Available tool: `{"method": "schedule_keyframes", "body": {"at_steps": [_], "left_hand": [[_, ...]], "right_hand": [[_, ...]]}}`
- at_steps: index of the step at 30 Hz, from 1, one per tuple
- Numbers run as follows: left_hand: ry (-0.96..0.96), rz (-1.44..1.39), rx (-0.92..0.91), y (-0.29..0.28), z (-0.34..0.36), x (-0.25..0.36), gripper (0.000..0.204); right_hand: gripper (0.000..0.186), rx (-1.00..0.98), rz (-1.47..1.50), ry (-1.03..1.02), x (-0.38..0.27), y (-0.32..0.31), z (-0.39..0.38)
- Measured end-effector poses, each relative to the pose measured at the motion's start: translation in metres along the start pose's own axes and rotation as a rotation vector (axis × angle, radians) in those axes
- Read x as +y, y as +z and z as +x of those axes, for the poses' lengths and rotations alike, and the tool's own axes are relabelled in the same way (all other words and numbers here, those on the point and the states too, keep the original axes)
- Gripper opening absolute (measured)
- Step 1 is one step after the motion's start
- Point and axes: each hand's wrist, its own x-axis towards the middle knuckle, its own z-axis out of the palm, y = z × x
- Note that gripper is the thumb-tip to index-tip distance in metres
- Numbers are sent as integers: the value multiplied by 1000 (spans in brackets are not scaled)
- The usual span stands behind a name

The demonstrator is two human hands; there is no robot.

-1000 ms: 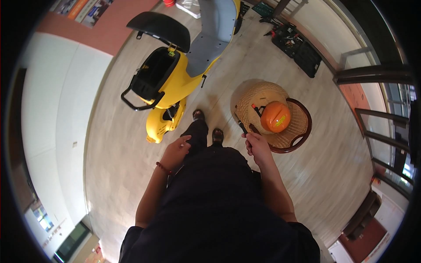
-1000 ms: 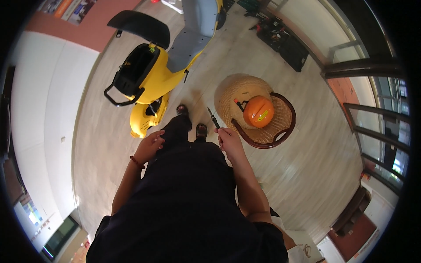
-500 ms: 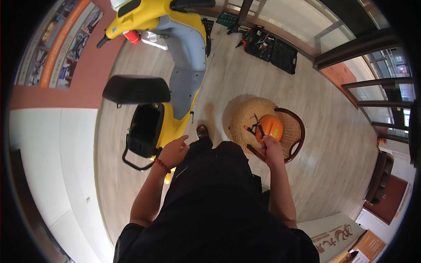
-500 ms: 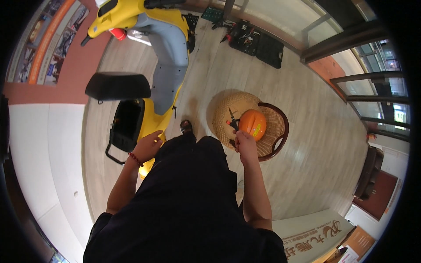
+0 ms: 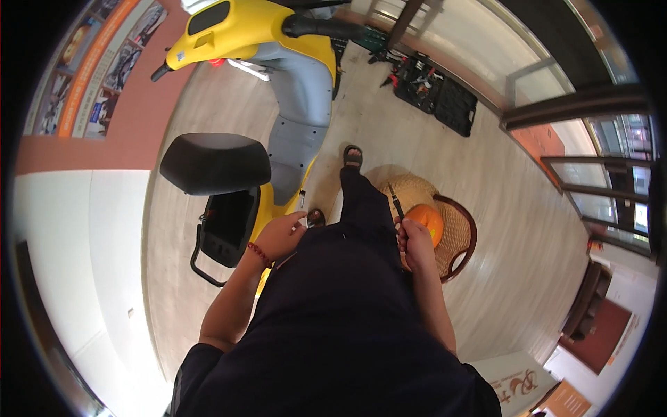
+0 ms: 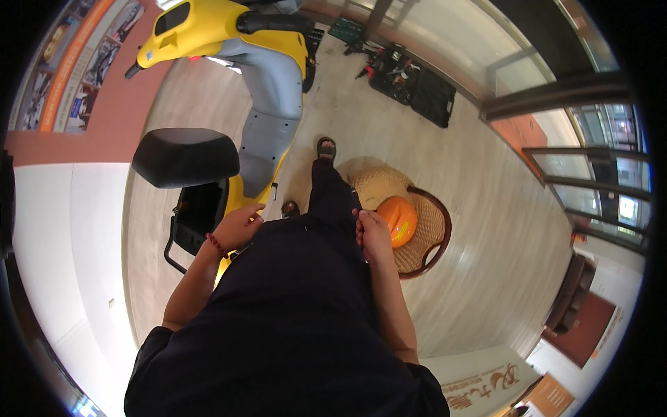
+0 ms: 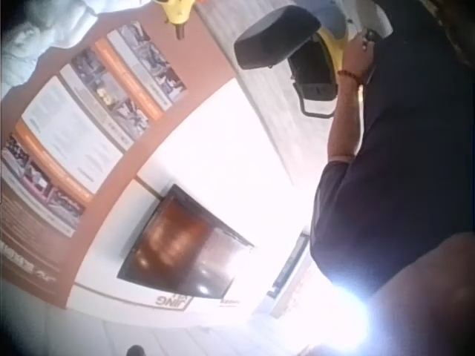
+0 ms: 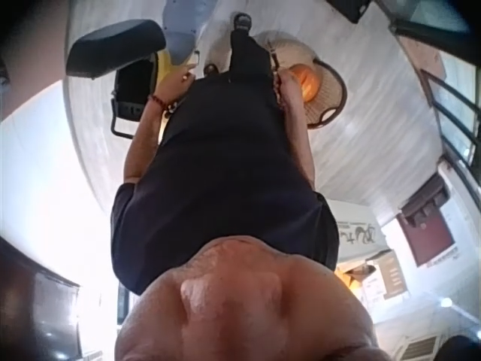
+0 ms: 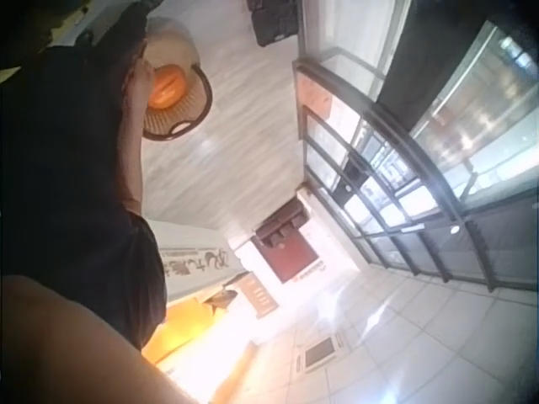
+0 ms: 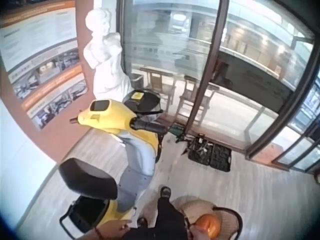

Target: Repairing a component on a yellow scooter using a specialized tool.

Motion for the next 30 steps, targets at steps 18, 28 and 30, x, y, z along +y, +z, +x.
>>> {"method": "schedule_keyframes", "body": {"at_steps": [18,28,30], "left_hand": [[-207,-303,404,-11,177,93,29],[-389,-332,444,-4,189,117,28],[-386,-357,422,-4,193,115,29]], "right_hand": [[23,-297,-387,36,-253,4,235],[23,-379,-460,87,-302,28,293],[22,-400,-455,93,-297,37,291]]}}
